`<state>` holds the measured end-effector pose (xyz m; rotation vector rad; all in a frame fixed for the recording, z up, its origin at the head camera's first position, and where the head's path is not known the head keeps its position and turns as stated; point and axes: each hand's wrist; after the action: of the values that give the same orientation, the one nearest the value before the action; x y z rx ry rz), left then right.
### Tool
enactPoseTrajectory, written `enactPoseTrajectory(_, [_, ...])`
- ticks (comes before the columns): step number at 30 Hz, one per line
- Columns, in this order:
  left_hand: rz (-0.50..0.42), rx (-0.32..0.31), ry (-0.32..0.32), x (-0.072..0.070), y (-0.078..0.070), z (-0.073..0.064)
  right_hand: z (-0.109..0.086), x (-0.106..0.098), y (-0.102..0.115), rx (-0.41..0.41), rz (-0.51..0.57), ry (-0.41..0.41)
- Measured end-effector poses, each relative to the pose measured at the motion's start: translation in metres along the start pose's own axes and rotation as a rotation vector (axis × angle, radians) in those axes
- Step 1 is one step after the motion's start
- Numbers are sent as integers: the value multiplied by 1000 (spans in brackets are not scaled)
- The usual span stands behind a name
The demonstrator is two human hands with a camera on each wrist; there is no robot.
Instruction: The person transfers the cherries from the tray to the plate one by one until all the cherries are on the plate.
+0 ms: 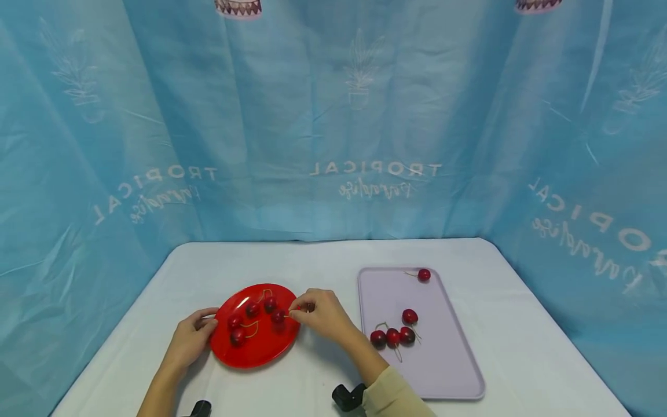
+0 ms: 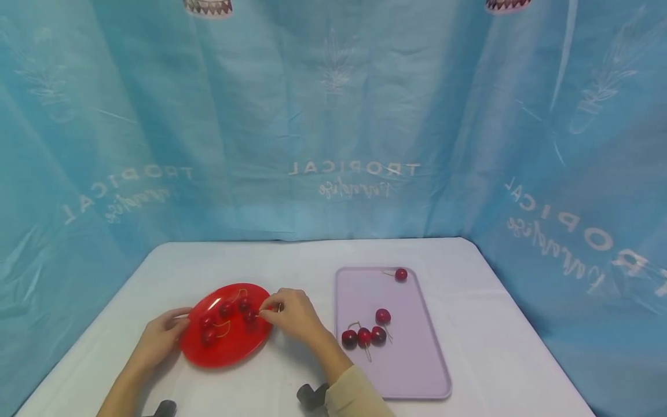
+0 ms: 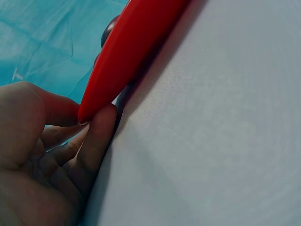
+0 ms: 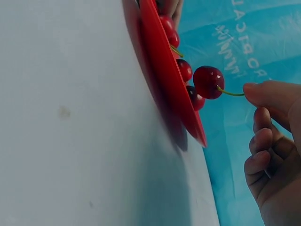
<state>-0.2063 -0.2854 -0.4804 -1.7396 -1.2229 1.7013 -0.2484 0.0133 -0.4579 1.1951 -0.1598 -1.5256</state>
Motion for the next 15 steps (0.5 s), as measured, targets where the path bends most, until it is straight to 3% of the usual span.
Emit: enactPoseTrajectory(15, [-8,22,-14,1,7,2,8,13,3,25,15,46])
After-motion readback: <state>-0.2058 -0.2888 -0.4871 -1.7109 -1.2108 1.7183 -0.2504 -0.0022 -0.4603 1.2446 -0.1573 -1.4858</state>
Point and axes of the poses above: each hand's wrist, its own z-axis towards the middle knuckle, its own x-axis out of the palm, y = z × x, and after that the axes turned 9 degrees about -x, right-handed
